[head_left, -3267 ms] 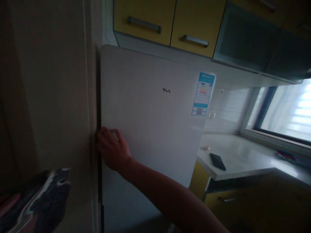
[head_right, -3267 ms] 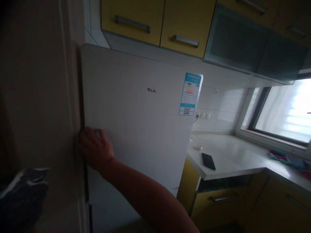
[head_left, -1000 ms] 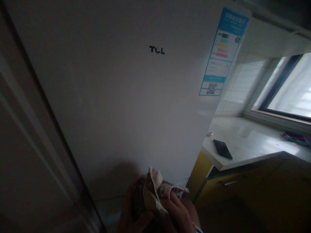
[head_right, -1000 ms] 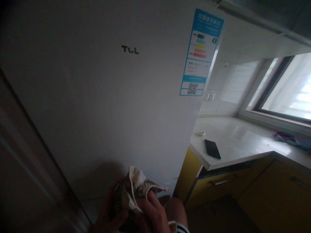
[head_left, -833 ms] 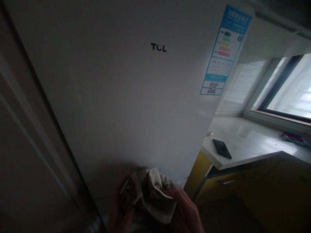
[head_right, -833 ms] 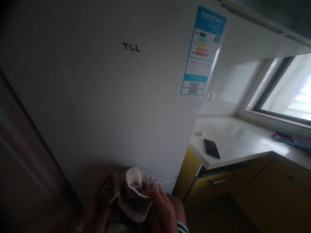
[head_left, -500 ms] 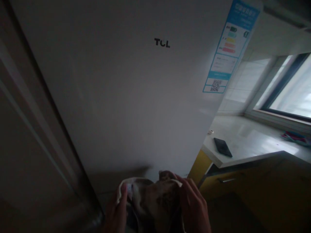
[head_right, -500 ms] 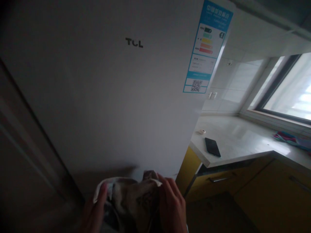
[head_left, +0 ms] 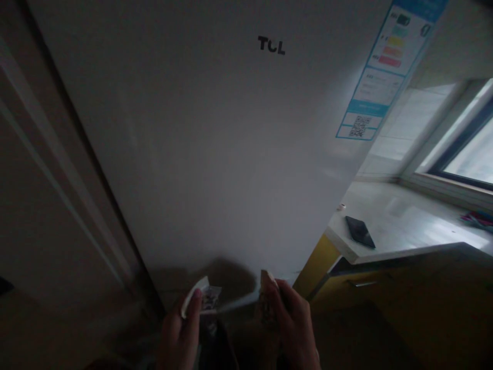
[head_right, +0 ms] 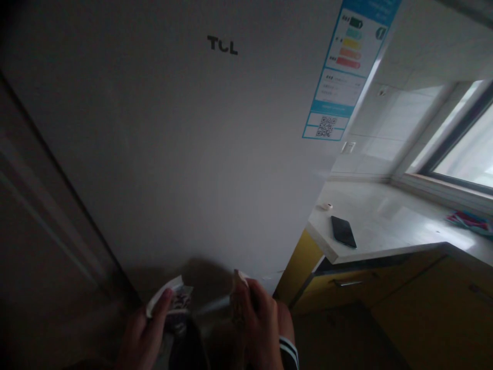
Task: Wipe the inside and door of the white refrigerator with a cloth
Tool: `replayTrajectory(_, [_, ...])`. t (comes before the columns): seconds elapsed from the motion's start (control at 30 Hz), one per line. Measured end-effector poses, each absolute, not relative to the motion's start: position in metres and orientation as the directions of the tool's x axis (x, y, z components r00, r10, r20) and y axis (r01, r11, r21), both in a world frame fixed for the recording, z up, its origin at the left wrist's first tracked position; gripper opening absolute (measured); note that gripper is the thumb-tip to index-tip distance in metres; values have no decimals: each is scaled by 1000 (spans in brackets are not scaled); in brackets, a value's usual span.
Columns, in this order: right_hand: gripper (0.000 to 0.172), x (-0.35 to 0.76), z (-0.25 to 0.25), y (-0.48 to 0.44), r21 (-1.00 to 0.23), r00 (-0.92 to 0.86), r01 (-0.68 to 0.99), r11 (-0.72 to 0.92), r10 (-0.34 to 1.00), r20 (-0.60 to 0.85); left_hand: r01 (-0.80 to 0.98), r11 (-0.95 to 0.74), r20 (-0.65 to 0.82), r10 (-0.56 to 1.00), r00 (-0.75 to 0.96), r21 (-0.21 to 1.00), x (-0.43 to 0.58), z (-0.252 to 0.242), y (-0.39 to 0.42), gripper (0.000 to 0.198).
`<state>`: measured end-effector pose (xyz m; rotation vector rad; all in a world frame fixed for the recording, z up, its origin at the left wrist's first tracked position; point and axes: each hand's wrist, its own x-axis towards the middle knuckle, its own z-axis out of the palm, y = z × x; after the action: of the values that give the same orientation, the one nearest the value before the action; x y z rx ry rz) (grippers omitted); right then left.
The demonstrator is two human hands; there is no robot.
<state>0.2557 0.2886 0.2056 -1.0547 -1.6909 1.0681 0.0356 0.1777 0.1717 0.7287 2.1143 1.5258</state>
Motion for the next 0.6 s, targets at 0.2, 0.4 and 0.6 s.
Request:
replayTrajectory(0.2, [36, 210, 209, 255, -884, -324, 103, 455, 856, 403, 184, 69, 42, 839, -542, 981, 88, 185, 176, 46])
replayTrajectory(0.4, [22, 207, 196, 255, -546, -336, 170, 821, 569, 751, 99, 154, -81, 850, -520, 983, 77, 184, 166, 46])
replayTrajectory(0.6, [21, 205, 187, 254, -387, -360, 203, 899, 437, 825, -1, 196, -177, 882, -438, 981, 74, 185, 169, 53])
